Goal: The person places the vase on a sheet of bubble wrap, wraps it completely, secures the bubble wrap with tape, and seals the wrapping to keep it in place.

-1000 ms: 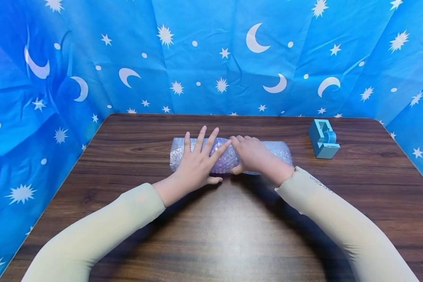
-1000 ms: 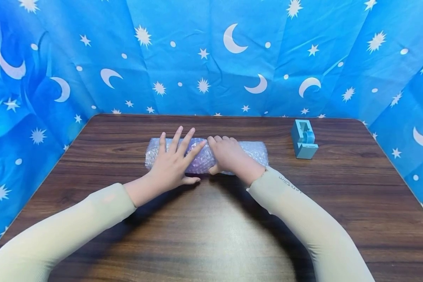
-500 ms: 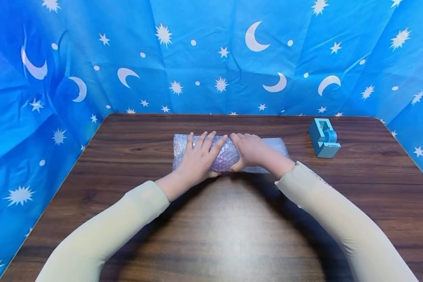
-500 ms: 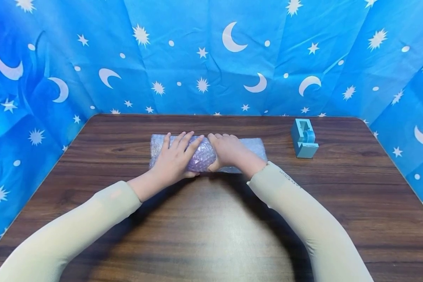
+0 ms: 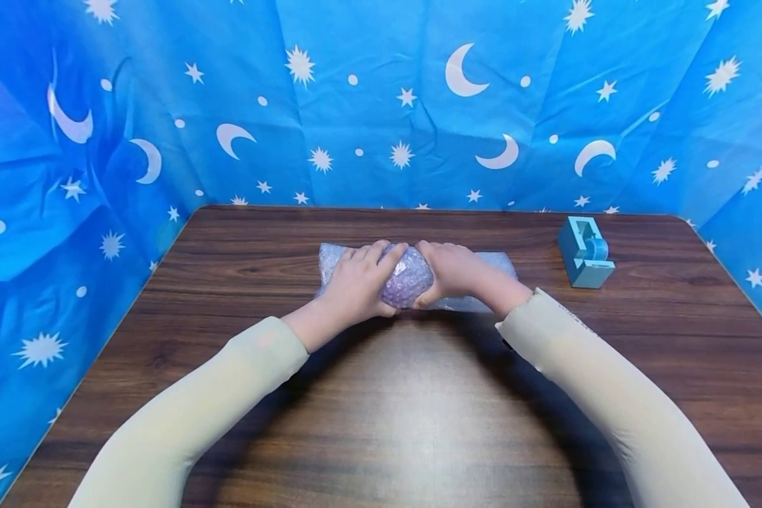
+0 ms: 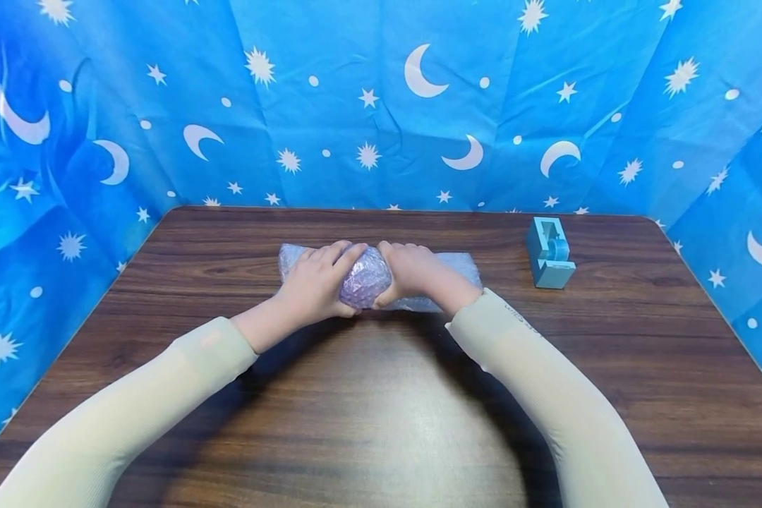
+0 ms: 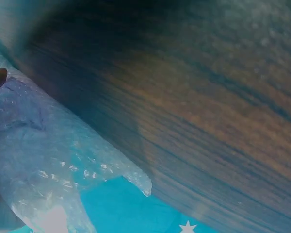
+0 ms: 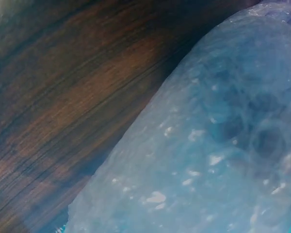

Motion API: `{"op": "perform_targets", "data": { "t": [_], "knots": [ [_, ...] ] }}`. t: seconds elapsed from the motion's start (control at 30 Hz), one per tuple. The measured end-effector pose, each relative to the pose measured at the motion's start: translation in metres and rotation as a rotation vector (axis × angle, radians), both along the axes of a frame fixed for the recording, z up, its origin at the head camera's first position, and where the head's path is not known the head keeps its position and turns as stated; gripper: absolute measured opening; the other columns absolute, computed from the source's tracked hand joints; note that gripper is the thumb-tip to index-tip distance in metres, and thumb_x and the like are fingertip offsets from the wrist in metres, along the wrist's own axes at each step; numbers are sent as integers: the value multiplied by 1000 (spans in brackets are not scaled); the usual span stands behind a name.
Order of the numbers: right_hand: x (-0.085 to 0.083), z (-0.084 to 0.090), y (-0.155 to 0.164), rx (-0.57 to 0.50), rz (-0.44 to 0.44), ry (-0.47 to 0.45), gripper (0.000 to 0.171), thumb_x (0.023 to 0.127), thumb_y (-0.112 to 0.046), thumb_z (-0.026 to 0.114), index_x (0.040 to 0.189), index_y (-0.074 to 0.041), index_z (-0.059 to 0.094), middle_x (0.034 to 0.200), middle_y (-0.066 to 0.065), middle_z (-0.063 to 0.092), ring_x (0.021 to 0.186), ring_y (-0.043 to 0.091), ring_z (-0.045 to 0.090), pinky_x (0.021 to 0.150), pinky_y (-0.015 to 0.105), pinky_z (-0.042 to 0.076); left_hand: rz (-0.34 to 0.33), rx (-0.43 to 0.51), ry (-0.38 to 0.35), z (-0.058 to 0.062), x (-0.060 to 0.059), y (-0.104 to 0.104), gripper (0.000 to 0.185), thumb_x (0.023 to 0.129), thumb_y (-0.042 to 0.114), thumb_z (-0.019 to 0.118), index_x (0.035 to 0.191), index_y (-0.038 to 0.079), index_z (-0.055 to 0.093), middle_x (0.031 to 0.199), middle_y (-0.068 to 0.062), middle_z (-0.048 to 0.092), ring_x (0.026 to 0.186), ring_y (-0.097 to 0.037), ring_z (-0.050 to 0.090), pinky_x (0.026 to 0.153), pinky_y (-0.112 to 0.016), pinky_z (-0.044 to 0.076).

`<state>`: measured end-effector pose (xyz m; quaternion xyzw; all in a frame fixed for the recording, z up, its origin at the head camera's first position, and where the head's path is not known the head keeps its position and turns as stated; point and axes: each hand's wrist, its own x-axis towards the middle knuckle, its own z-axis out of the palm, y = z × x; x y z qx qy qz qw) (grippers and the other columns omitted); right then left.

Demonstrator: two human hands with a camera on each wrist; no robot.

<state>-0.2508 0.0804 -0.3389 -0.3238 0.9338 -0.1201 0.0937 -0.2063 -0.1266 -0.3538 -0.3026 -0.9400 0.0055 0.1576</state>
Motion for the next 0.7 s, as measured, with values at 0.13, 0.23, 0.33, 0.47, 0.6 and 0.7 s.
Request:
{"op": "perform_targets", "data": {
  "t": [0.13,0.23,0.33,0.47,0.6,0.7],
  "knots": [
    [1,1,-1,10,-14,-17,89,75,-44,89,139,2,47,126,20,66,112,35,66,99,51,56,6,-3,11,2,0,1,106,66,53,92,150,9,47,139,-23,62,119,-39,68,92,-52,59],
    [0,2,-1,13,-20,-32,89,75,-43,89,139,2,47,126,20,66,111,35,66,99,50,56,2,-4,9,4,0,1,105,66,53,93,149,8,48,137,-23,63,116,-39,69,90,-51,60],
    [0,3,-2,8,-23,-49,89,75,-43,89,139,1,46,125,19,66,110,34,66,98,50,57,-2,-15,9,6,-1,2,105,65,54,93,148,7,48,135,-23,64,112,-38,71,89,-50,60],
    [-1,4,-2,9,-26,-90,89,76,-43,88,141,1,45,126,19,65,110,34,66,99,48,58,-6,-28,-8,8,-3,2,105,66,55,92,148,7,48,134,-23,65,108,-37,72,87,-49,61],
    [-2,6,-2,3,2,-133,87,77,-41,87,140,1,45,124,19,65,108,32,67,97,47,58,9,-33,-61,11,-2,2,105,67,57,91,149,8,48,134,-22,65,109,-35,73,88,-49,61],
    [-3,7,-1,-7,36,-187,84,78,-37,85,139,2,44,124,19,64,108,31,66,97,46,58,25,-39,-123,15,-2,2,106,66,59,90,149,8,47,131,-22,66,106,-34,73,87,-48,61]
  ]
}}
